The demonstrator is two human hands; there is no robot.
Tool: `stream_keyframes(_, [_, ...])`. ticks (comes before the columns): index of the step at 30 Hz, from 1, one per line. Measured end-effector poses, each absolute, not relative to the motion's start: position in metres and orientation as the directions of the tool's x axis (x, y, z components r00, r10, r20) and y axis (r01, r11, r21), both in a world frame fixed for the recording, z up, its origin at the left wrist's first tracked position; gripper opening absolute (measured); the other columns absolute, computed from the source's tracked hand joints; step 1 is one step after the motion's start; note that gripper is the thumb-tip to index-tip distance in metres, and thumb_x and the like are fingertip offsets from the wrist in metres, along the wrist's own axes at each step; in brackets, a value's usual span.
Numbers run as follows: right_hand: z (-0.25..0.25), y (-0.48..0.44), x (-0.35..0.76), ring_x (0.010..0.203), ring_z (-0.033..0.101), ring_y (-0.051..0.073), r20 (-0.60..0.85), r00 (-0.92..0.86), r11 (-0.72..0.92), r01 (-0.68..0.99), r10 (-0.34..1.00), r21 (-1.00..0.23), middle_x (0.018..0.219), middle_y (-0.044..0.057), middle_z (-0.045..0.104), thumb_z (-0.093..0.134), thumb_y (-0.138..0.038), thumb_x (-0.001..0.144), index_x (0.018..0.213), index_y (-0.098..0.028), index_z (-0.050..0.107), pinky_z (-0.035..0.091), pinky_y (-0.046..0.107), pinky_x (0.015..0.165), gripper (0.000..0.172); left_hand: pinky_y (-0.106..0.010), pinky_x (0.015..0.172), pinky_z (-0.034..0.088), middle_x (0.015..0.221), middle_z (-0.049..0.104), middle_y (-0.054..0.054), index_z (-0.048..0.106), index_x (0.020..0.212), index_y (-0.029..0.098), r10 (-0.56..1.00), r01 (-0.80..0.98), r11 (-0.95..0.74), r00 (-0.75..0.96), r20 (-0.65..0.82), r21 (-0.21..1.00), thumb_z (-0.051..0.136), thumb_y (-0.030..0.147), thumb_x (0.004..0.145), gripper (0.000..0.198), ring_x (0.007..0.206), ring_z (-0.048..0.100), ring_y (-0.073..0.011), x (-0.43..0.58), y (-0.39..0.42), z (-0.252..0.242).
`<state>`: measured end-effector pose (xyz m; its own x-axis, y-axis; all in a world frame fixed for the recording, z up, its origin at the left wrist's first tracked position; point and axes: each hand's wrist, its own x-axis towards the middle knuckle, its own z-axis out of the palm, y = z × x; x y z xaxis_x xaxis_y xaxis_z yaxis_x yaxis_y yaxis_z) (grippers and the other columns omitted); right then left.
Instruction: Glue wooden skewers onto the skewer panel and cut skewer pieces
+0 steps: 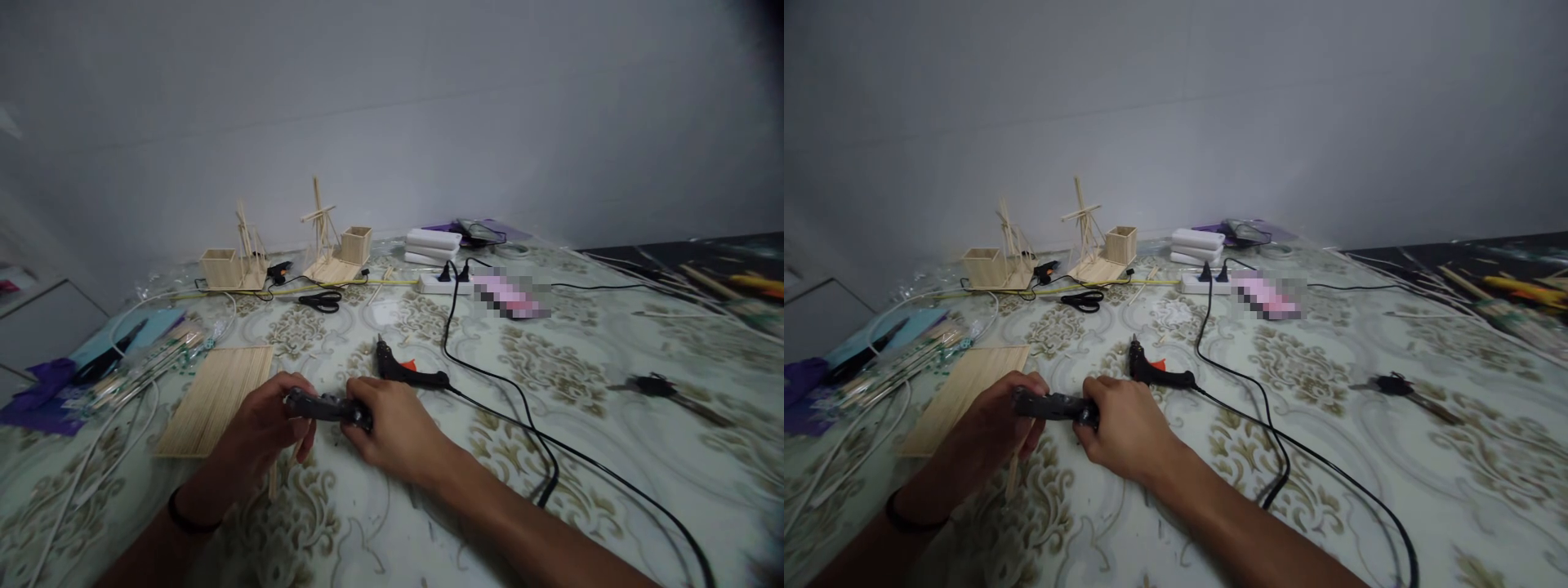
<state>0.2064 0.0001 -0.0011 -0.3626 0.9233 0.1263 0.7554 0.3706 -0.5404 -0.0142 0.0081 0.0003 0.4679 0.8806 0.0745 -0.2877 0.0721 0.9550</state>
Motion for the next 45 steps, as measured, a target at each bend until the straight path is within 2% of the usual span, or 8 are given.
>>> stream_keyframes(4, [-0.0008,-0.0003,0.2067,0.078,0.065,0.021,0.129,-0.372,0.379,0.747,0.919,-0.546,0.089,0.006,0.073,0.069,-0.025,0.082,0.086,-0.02,0.061,0.035,0.03,0.068,0.01,-0.02,0.053,0.05,0.074,0.066,0.001,0.079,0.111,0.024,0.841,-0.31,0.09,0.533,0.094,0.947,0.087,0.032,0.087,0.026,0.059,0.061,-0.0112,-0.0158,0.0096,-0.0031])
stream_keyframes(8, [0.0007,-0.0004,0.2069,0.076,0.064,0.02,0.124,-0.387,0.388,0.739,0.914,-0.551,0.088,0.006,0.073,0.07,-0.024,0.081,0.085,-0.02,0.06,0.034,0.029,0.067,0.011,-0.019,0.049,0.051,0.071,0.064,0.002,0.081,0.111,0.025,0.823,-0.329,0.08,0.554,0.124,0.941,0.087,0.033,0.087,0.027,0.057,0.063,-0.0121,-0.0166,0.011,-0.0053])
stream_keyframes(14, [0.0014,-0.0008,0.2067,0.076,0.064,0.019,0.124,-0.409,0.406,0.731,0.904,-0.548,0.088,0.006,0.073,0.069,-0.023,0.082,0.085,-0.02,0.06,0.033,0.029,0.066,0.01,-0.021,0.051,0.057,0.078,0.062,0.003,0.084,0.111,0.027,0.817,-0.314,0.063,0.561,0.132,0.947,0.088,0.027,0.086,0.026,0.057,0.066,-0.0118,-0.019,0.0115,-0.0052])
stream_keyframes(18, [0.0015,-0.0003,0.2065,0.076,0.064,0.02,0.126,-0.415,0.414,0.734,0.901,-0.539,0.089,0.006,0.073,0.069,-0.023,0.082,0.086,-0.02,0.061,0.032,0.03,0.066,0.009,-0.021,0.05,0.057,0.078,0.062,0.002,0.083,0.111,0.028,0.819,-0.313,0.082,0.562,0.115,0.946,0.087,0.029,0.086,0.026,0.058,0.067,-0.0134,-0.0195,0.0116,-0.0067])
stream_keyframes(22, [0.0004,0.0004,0.2072,0.077,0.064,0.02,0.133,-0.418,0.421,0.736,0.899,-0.53,0.09,0.006,0.074,0.069,-0.022,0.081,0.087,-0.02,0.062,0.031,0.03,0.066,0.009,-0.022,0.051,0.058,0.082,0.061,0.003,0.084,0.108,0.028,0.818,-0.3,0.076,0.564,0.113,0.951,0.086,0.033,0.087,0.022,0.057,0.066,-0.0116,-0.0186,0.0112,-0.0044])
stream_keyframes(28, [-0.0013,0.0001,0.207,0.078,0.065,0.02,0.142,-0.427,0.433,0.731,0.893,-0.528,0.091,0.006,0.074,0.068,-0.022,0.081,0.088,-0.019,0.064,0.034,0.03,0.067,0.008,-0.021,0.053,0.06,0.091,0.059,0.004,0.083,0.109,0.031,0.805,-0.247,0.081,0.588,0.083,0.966,0.086,0.026,0.087,0.023,0.06,0.069,-0.0103,-0.0195,0.0112,-0.0031])
stream_keyframes(34, [-0.0008,-0.0001,0.207,0.078,0.066,0.021,0.143,-0.435,0.44,0.725,0.889,-0.53,0.092,0.006,0.074,0.068,-0.022,0.08,0.09,-0.019,0.064,0.035,0.03,0.067,0.01,-0.021,0.052,0.058,0.087,0.057,0.004,0.083,0.105,0.029,0.811,-0.245,0.052,0.576,0.102,0.968,0.086,0.028,0.086,0.019,0.058,0.068,-0.0105,-0.0165,0.0104,-0.0005])
stream_keyframes(45, [-0.0001,0.0001,0.2081,0.082,0.068,0.022,0.148,-0.419,0.43,0.735,0.896,-0.524,0.094,0.007,0.074,0.068,-0.022,0.081,0.093,-0.018,0.066,0.035,0.031,0.069,0.013,-0.023,0.051,0.056,0.087,0.067,0.0,0.083,0.104,0.028,0.85,-0.202,0.079,0.525,0.039,0.976,0.09,0.035,0.082,0.025,0.058,0.066,-0.0133,-0.0185,0.0084,-0.0002])
